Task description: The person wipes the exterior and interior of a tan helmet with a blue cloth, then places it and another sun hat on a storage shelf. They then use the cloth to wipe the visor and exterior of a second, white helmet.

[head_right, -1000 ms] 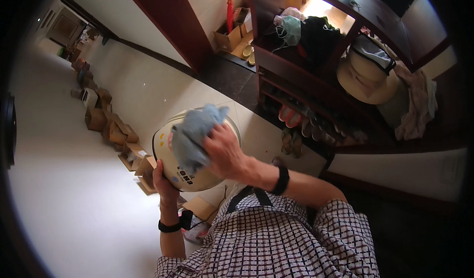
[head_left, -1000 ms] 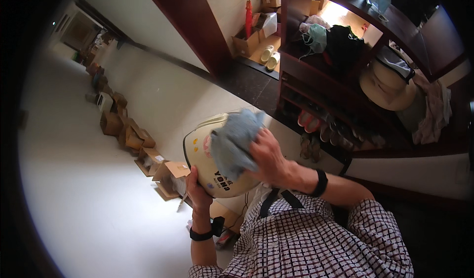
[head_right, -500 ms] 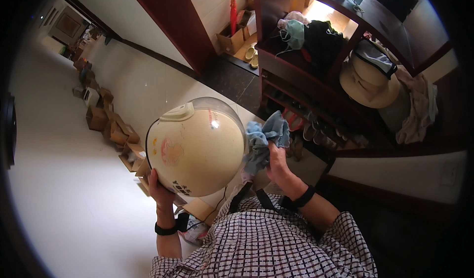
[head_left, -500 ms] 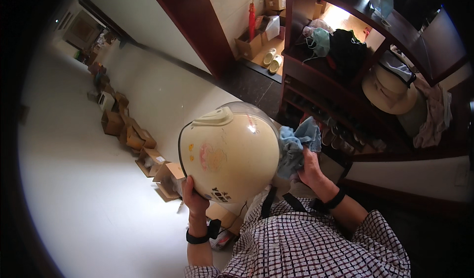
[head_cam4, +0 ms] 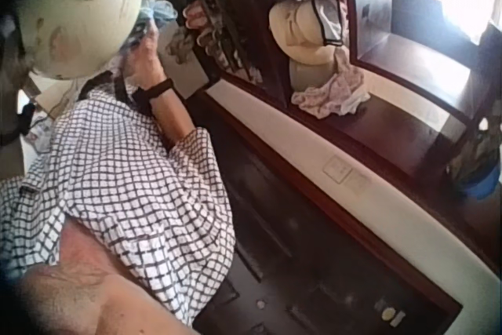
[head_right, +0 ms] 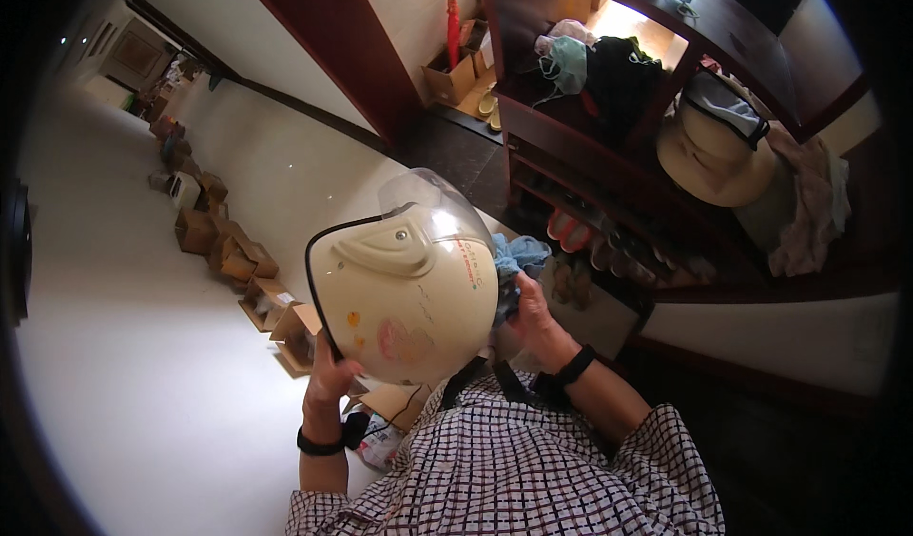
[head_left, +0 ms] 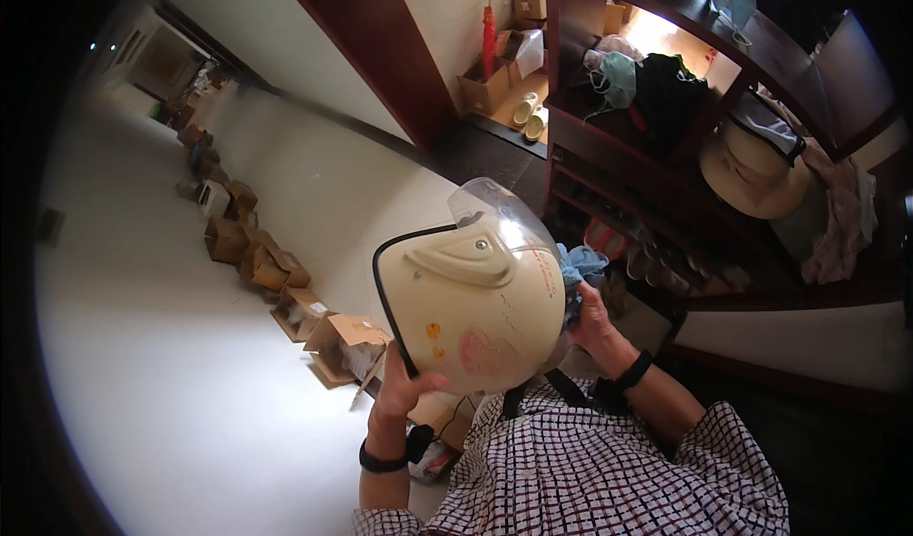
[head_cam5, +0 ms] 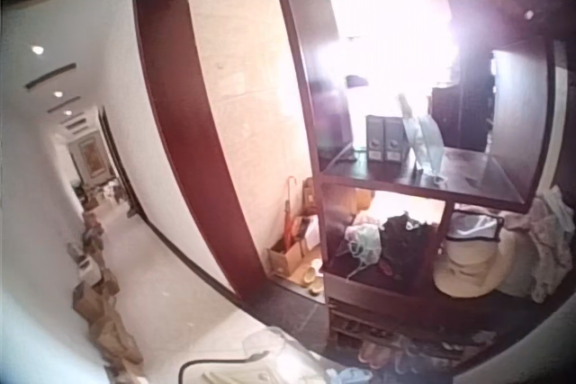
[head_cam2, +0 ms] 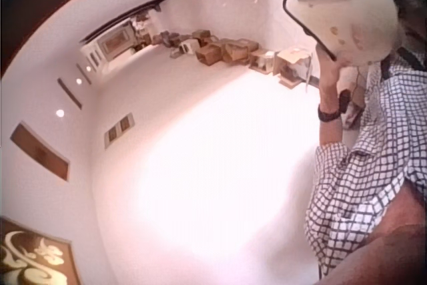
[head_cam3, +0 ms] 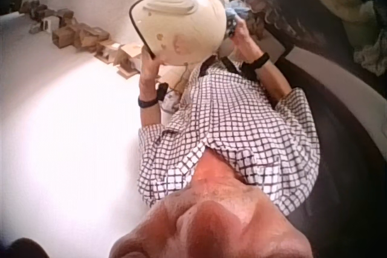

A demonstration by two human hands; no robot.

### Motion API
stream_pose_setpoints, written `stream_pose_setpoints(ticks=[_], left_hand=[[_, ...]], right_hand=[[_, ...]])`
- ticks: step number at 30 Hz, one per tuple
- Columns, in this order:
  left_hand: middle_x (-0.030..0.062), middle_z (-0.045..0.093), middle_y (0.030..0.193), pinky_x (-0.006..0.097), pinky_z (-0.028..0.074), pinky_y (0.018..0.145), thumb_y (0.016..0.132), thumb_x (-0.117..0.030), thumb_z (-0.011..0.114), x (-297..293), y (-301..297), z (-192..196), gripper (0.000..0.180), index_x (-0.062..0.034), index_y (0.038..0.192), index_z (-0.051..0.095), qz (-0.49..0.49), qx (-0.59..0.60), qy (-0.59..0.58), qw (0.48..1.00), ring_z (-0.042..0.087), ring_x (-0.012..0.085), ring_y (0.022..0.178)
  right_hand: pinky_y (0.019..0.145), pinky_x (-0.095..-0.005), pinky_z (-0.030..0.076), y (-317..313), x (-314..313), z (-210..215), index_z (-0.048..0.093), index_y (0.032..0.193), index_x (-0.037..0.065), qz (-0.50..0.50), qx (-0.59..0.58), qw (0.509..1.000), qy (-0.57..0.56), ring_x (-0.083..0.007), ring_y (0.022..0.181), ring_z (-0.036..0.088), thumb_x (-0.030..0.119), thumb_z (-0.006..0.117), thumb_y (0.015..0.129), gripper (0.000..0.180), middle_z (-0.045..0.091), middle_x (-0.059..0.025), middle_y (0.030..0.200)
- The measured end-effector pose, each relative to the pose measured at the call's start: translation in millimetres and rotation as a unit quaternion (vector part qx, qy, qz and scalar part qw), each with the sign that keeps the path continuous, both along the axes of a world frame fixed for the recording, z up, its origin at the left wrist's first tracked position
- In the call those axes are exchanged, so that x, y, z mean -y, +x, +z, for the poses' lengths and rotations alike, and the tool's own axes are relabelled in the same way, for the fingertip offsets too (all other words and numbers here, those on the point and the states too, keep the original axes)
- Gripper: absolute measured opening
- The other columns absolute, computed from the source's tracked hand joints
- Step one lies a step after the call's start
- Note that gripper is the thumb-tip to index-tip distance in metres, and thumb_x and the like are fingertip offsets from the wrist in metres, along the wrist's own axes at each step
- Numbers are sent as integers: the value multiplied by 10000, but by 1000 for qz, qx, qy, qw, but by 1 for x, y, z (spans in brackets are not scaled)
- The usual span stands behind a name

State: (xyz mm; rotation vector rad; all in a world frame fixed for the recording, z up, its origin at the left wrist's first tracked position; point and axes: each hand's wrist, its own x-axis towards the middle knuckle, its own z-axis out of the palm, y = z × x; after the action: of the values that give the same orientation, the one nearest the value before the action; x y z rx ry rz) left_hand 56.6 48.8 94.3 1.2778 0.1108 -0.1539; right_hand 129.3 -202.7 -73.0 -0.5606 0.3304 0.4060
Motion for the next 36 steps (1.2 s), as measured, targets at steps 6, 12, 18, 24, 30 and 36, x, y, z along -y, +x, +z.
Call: stream_pose_setpoints(ticks=[6, 12, 18, 24, 30, 36], left_hand=[[97, 688, 874, 279, 533, 710, 709, -85, 772, 12, 12, -10, 291, 32, 950, 658, 36, -58, 119, 991, 656, 157, 755], [101, 688, 856, 253, 542, 655, 726, -40, 764, 16, 6, -22, 237, 55, 916, 658, -23, -1, 193, 981, 658, 138, 723], [85, 673, 939, 301, 527, 762, 690, -129, 808, 30, 9, -30, 378, 55, 967, 629, -46, 73, 269, 959, 633, 165, 872], [93, 680, 946, 296, 521, 783, 689, -117, 806, 29, 7, -25, 365, 47, 969, 639, -31, 36, 223, 974, 634, 140, 870], [104, 691, 902, 277, 534, 725, 689, -71, 799, 10, -1, -32, 319, 50, 946, 655, -21, -10, 212, 977, 654, 144, 800], [90, 695, 866, 251, 532, 691, 670, -47, 811, -20, -6, -11, 282, 28, 903, 669, -7, 5, 246, 969, 659, 131, 762]], right_hand=[[740, -298, 523, 9, 6, -26, 525, 1135, 39, -52, 41, 989, -133, -151, 845, 619, 157, 608, 851, 319, 616, -46, 997], [826, -268, 491, 25, 10, 68, 510, 1174, 34, -82, 238, 913, -320, -144, 965, 587, -33, 527, 830, 350, 579, -61, 1122], [766, -431, 459, 34, -54, 141, 571, 1075, 52, 114, 566, 519, -630, -322, 947, 571, 196, 687, 644, 469, 592, -148, 1011], [764, -391, 467, 62, -72, 168, 603, 965, 35, 197, 560, 631, -499, -328, 906, 577, 108, 684, 565, 415, 601, -137, 923], [784, -392, 488, 46, -27, 129, 604, 1020, 40, 150, 577, 596, -539, -343, 917, 594, 75, 668, 572, 453, 616, -171, 979], [770, -259, 470, 25, 21, 78, 601, 1001, -20, 177, 346, 804, -450, -143, 837, 593, 18, 596, 722, 282, 640, -87, 900]])
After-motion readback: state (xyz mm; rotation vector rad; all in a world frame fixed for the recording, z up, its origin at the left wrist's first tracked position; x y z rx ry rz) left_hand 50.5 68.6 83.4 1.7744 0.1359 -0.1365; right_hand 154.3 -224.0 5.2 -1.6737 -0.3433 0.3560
